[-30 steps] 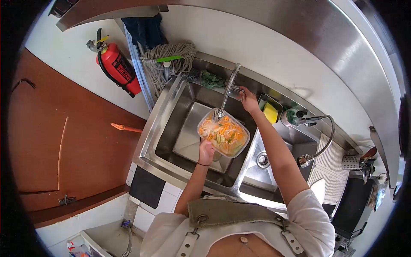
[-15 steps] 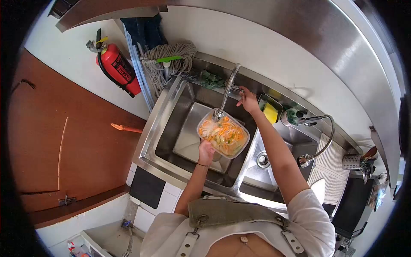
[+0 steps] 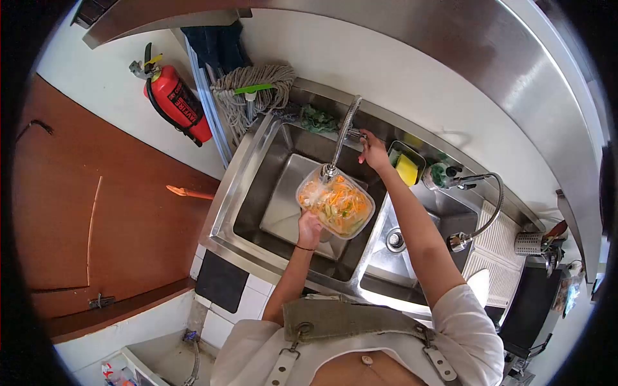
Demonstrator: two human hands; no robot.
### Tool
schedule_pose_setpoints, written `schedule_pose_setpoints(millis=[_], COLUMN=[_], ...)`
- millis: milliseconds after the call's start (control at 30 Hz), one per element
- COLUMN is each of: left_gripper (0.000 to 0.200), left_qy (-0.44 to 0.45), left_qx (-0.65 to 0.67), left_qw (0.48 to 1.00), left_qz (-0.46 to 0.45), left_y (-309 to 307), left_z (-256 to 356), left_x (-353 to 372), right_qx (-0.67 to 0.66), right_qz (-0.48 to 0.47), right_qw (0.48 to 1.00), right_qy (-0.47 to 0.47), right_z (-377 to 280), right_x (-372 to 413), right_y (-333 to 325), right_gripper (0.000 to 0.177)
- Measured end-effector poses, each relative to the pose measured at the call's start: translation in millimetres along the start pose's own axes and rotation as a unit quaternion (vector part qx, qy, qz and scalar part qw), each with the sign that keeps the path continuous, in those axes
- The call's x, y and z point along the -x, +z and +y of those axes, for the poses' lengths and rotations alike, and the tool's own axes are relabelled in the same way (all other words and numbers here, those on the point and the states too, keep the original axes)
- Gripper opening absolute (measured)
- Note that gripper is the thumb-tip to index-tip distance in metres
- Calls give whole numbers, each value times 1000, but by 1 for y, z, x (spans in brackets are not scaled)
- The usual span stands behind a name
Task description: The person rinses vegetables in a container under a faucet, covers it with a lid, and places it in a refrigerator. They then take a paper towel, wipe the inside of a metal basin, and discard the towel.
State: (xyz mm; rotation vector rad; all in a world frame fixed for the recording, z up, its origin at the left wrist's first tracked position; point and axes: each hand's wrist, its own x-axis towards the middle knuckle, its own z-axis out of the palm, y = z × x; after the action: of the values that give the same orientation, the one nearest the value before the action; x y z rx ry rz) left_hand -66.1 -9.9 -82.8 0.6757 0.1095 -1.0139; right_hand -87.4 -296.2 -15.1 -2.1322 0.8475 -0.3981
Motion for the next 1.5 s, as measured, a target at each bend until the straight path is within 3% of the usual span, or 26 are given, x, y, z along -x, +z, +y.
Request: schedule_pose_setpoints(millis=[167, 400, 933, 1033, 1233, 1300, 1333, 1400, 1433, 1500], left_gripper=[51, 48, 57, 56, 56, 56, 56, 56, 56, 56], left_qy=[-29, 8, -16, -7, -16, -38, -37, -71, -75, -40], left_qx=[-6, -19, -20, -4, 2, -7, -8, -26, -28, -20], left_qw=[1000, 1000, 1000, 1000, 1000, 999, 999, 997, 997, 998], left_qz=[12, 24, -8, -8, -10, -1, 0, 7, 6, -34], left_y=[-30, 12, 1, 0, -6, -7, -8, -8, -10, -12], left_z=[-11, 3, 2, -1, -7, -8, -6, -7, -10, -15], left_x=[-12, 4, 2, 1, 5, 9, 11, 18, 18, 16], right_qx=[-5, 0, -21, -51, -26, 127, 125, 18, 17, -89], right_qz=[-1, -2, -3, -9, -21, -11, -12, -49, -47, 44], right_qw=[1000, 999, 1000, 998, 997, 992, 992, 992, 992, 990], right_qy=[17, 37, 14, 44, 72, -6, -7, 116, 120, 105], right_z=[2, 4, -7, -8, 1, 2, -1, 0, 13, 35], right_x=[0, -2, 3, 3, -22, -33, -38, -36, -34, -22], right_y=[2, 4, 0, -1, -11, -13, -11, -14, -8, 6], right_gripper=[32, 32, 30, 29, 29, 30, 30, 28, 28, 23])
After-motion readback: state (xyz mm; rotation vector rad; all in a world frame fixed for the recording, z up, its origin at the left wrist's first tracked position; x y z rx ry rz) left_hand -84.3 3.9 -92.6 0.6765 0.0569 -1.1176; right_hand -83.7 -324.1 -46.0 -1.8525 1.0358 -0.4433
